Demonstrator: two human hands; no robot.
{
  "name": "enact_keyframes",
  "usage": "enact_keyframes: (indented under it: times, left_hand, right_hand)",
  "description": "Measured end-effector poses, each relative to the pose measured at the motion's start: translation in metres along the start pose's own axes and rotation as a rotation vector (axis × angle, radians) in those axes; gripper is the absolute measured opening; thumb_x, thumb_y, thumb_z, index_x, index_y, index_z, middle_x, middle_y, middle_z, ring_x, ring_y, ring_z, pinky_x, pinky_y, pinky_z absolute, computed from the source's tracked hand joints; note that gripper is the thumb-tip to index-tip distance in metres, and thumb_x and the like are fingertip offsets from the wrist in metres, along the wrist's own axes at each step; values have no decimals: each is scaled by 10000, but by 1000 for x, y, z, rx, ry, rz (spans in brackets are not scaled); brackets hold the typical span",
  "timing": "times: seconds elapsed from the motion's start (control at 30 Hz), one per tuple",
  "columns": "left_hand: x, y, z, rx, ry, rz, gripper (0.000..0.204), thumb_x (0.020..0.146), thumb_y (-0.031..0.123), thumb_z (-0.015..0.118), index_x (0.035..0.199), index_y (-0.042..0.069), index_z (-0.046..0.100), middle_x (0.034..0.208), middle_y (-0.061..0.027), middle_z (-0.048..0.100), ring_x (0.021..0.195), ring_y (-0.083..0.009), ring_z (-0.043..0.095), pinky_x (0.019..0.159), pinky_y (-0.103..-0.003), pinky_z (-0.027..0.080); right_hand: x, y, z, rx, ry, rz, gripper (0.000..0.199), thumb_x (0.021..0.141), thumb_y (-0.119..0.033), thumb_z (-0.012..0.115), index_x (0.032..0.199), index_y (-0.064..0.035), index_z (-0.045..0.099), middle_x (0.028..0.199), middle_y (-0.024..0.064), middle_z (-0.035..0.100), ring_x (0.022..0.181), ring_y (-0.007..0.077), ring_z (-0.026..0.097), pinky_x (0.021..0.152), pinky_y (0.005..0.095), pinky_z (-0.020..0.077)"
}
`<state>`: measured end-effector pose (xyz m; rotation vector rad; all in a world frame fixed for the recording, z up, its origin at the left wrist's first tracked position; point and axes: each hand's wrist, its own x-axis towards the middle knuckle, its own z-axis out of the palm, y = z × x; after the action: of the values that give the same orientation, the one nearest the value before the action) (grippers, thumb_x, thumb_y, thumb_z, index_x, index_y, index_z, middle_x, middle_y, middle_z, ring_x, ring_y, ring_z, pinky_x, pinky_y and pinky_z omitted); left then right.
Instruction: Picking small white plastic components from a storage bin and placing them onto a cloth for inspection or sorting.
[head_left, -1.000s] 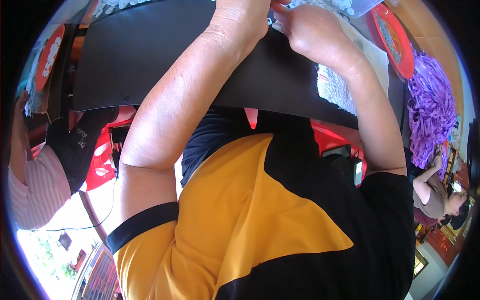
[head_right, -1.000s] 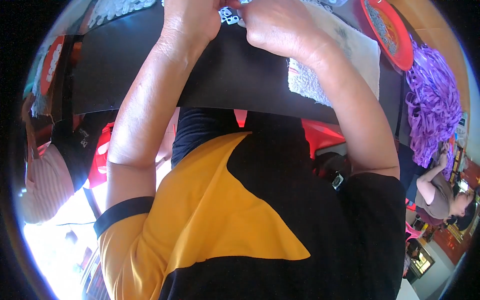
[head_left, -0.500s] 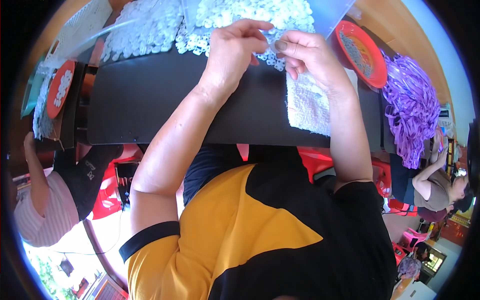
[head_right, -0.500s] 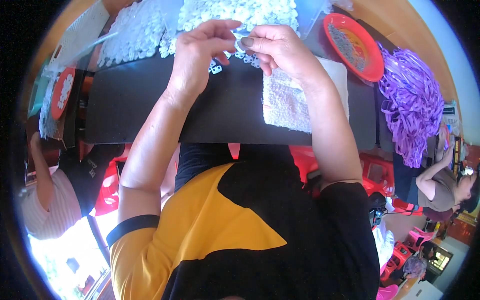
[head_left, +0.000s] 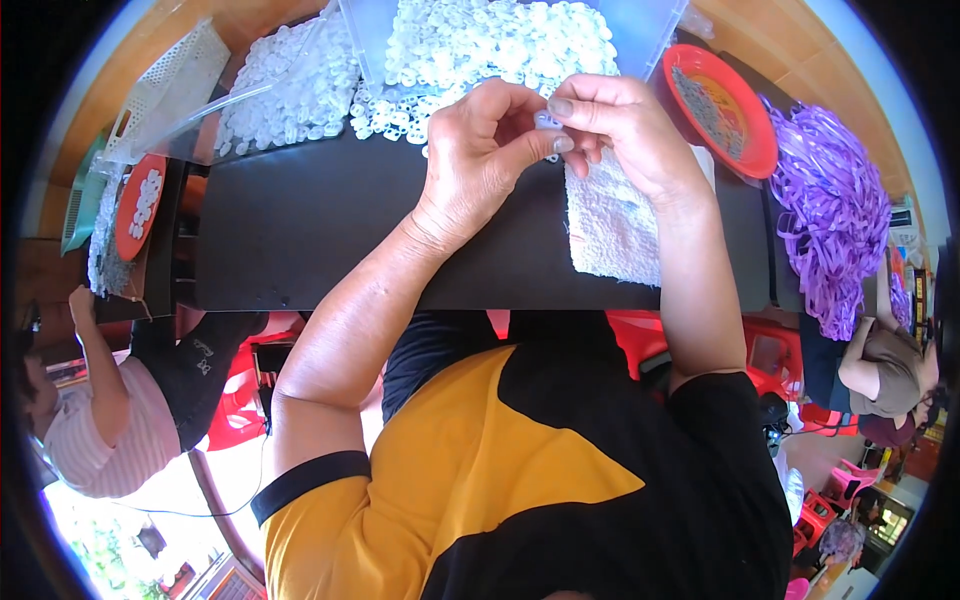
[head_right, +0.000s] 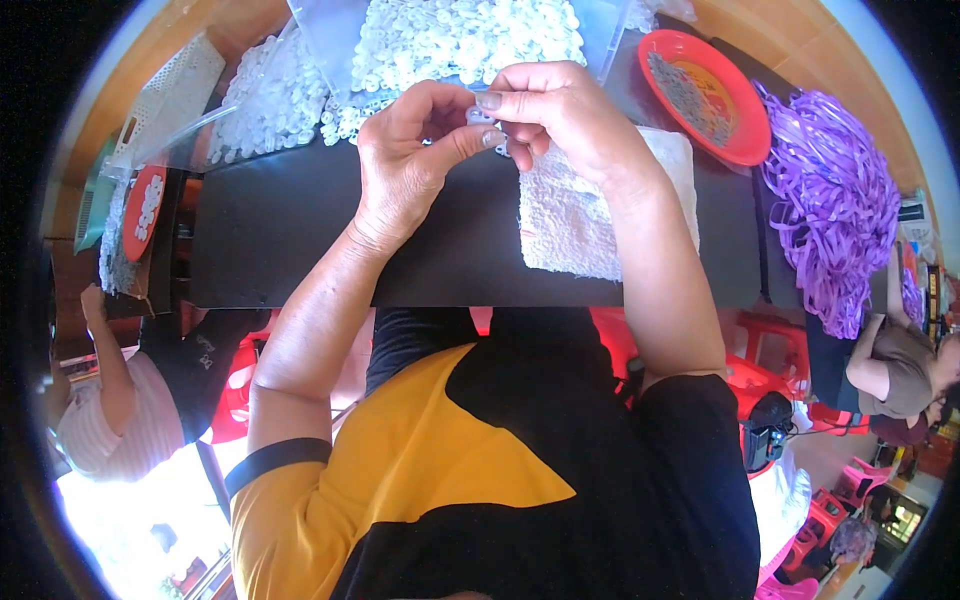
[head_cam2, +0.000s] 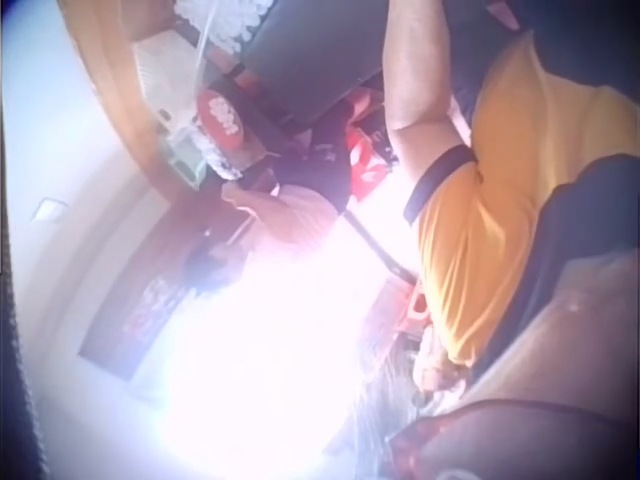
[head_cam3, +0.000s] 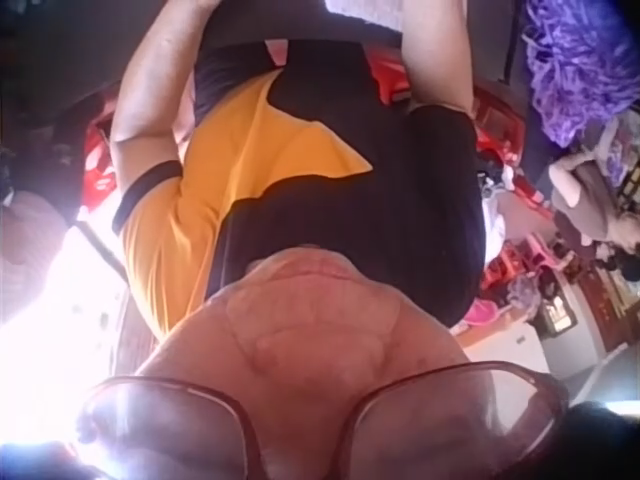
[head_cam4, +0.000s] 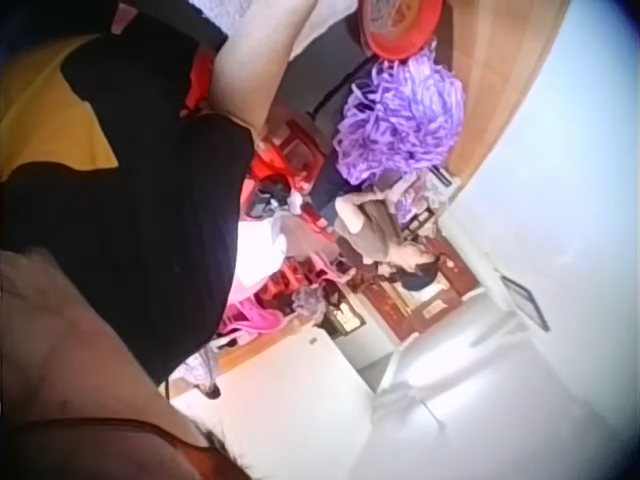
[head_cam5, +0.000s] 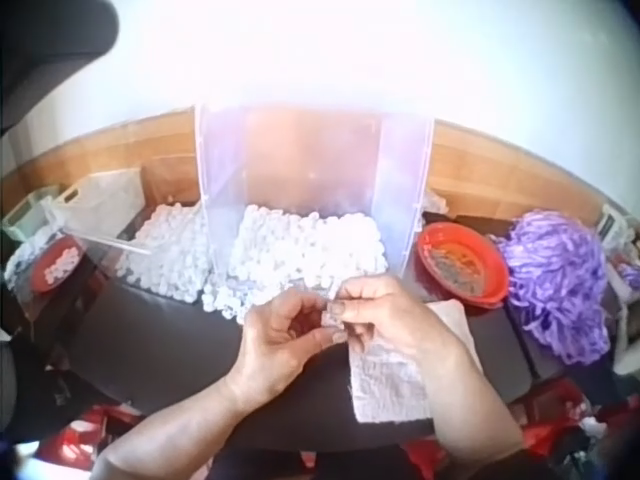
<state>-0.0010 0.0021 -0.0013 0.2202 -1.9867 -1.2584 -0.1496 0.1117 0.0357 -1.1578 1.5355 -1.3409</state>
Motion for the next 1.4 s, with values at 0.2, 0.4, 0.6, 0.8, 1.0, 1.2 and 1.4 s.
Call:
enact_keyframes:
  times: [0.2, 0.4, 0.6, 0.8, 1.0, 1.2, 1.4]
  left_hand:
    - [-2, 4, 0, 101, 60, 127, 279, 748, 121, 809, 902, 18, 601, 732, -53, 601, 638, -112, 602, 584, -242, 509]
    - [-2, 6, -4, 227, 77, 262, 280, 743, 124, 812, 893, 22, 598, 724, -46, 599, 632, -110, 598, 570, -239, 505]
    - [2, 22, -13, -29, 308, -36, 219, 751, 98, 807, 888, 11, 661, 717, -14, 648, 632, -63, 578, 572, -209, 489]
    - [54, 56, -109, 181, 670, 189, 201, 802, 112, 775, 894, -38, 679, 677, -53, 641, 572, -73, 573, 484, -158, 407]
    - [77, 20, -176, 1125, 545, 415, 238, 711, 137, 792, 927, 79, 710, 808, -47, 647, 722, -168, 614, 655, -279, 504]
    - [13, 17, -9, 335, -140, 195, 133, 830, 5, 665, 960, 37, 671, 893, -36, 634, 803, -124, 621, 668, -257, 504]
    - [4, -10, 51, 578, -437, 389, 128, 778, 68, 668, 897, 43, 626, 897, -124, 574, 880, -318, 603, 769, -383, 516]
  right_hand:
    - [-3, -7, 4, 2, -31, 16, 225, 917, -230, 584, 833, -26, 630, 648, 3, 565, 504, 83, 559, 503, 197, 386]
    - [-3, -8, 9, 46, -65, -12, 234, 929, -232, 578, 837, -26, 638, 639, -2, 552, 491, 78, 533, 489, 199, 386]
    - [-1, 2, 16, -32, 252, -163, 199, 923, -221, 615, 881, -31, 659, 603, -22, 533, 519, 76, 543, 511, 197, 357]
    - [-37, -35, -2, -52, 357, -142, 181, 904, -124, 624, 780, 8, 618, 571, 14, 552, 494, 87, 517, 479, 225, 367]
    - [-66, -4, -20, -348, 407, -264, 196, 901, -196, 656, 808, -28, 619, 565, -14, 501, 504, 41, 500, 494, 210, 384]
    - [-83, 15, -23, -137, 497, -272, 153, 905, -135, 648, 823, -10, 615, 638, -28, 509, 536, 38, 491, 501, 203, 394]
    - [-84, 29, -19, -211, 516, -282, 164, 891, -143, 663, 808, -10, 617, 579, -10, 529, 500, 44, 508, 467, 205, 399]
